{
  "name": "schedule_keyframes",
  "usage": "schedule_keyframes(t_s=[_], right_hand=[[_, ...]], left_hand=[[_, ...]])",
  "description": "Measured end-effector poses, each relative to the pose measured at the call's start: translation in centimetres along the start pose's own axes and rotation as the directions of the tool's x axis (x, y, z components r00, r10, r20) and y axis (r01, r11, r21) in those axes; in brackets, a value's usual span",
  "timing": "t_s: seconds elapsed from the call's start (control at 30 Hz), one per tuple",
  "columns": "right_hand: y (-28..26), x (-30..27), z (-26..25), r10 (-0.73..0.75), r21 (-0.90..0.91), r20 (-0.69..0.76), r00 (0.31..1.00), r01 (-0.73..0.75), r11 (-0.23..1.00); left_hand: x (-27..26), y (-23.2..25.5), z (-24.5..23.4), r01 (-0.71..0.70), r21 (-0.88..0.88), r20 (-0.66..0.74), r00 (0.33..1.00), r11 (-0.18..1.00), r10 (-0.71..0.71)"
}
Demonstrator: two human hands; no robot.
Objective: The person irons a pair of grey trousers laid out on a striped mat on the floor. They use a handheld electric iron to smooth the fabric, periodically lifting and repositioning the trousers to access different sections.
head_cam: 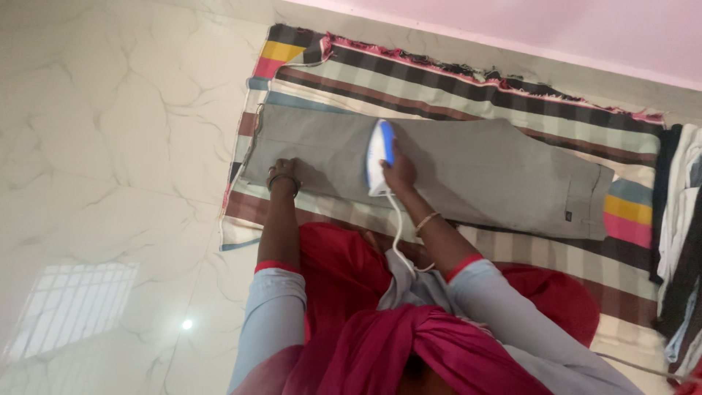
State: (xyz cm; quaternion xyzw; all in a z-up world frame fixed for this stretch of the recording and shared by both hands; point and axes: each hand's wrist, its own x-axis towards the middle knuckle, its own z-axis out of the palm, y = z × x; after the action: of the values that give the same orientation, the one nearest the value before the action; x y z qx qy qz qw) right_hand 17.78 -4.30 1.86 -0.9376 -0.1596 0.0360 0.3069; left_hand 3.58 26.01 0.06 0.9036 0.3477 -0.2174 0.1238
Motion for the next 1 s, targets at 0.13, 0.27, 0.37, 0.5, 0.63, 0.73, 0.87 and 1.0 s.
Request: schedule_keyframes(t_s=[0.13,0.27,0.37,0.5,0.63,0.73,0.87,1.0], right_hand=[[-5.9,0.5,2.7,-0.117,0.039,0.077,0.99,0.114,0.993],[-10.0,0.4,3.8,-0.228,0.027,0.158,0.961,0.227,0.974],[-10.7,-0.4,3.7,-0.24,0.017,0.162,0.957,0.241,0.97],[-7.7,-0.6,2.1,-0.135,-0.079,0.159,0.978,0.149,0.986],[0.2,-0.2,-1.1,-0.053,-0.131,0.03,0.998,0.056,0.99],[7.1,-0.2,-4.8,0.029,-0.158,-0.032,0.999,-0.033,0.987],[14.8,-1.8,-11.2,0.162,-0.217,-0.106,0.981,-0.182,0.959],[19.4,-3.3,-16.7,0.214,-0.19,-0.238,0.947,-0.262,0.946]], left_hand=[[-0.7,0.3,-1.0,0.014,-0.051,0.039,0.999,0.999,-0.012],[-1.1,1.1,-1.9,0.084,-0.073,0.089,0.993,0.994,-0.077],[-1.1,1.2,-1.9,0.066,-0.038,0.112,0.992,0.997,-0.062],[-0.7,0.7,-1.0,0.031,-0.048,0.087,0.996,0.998,-0.027],[0.2,0.2,-0.2,0.036,0.003,0.076,0.996,0.999,-0.036],[0.6,0.4,0.5,0.017,0.038,0.048,0.999,0.999,-0.019],[0.6,0.2,0.6,0.035,0.037,0.055,0.998,0.999,-0.037],[0.5,0.3,0.2,0.024,0.05,0.061,0.998,0.998,-0.028]])
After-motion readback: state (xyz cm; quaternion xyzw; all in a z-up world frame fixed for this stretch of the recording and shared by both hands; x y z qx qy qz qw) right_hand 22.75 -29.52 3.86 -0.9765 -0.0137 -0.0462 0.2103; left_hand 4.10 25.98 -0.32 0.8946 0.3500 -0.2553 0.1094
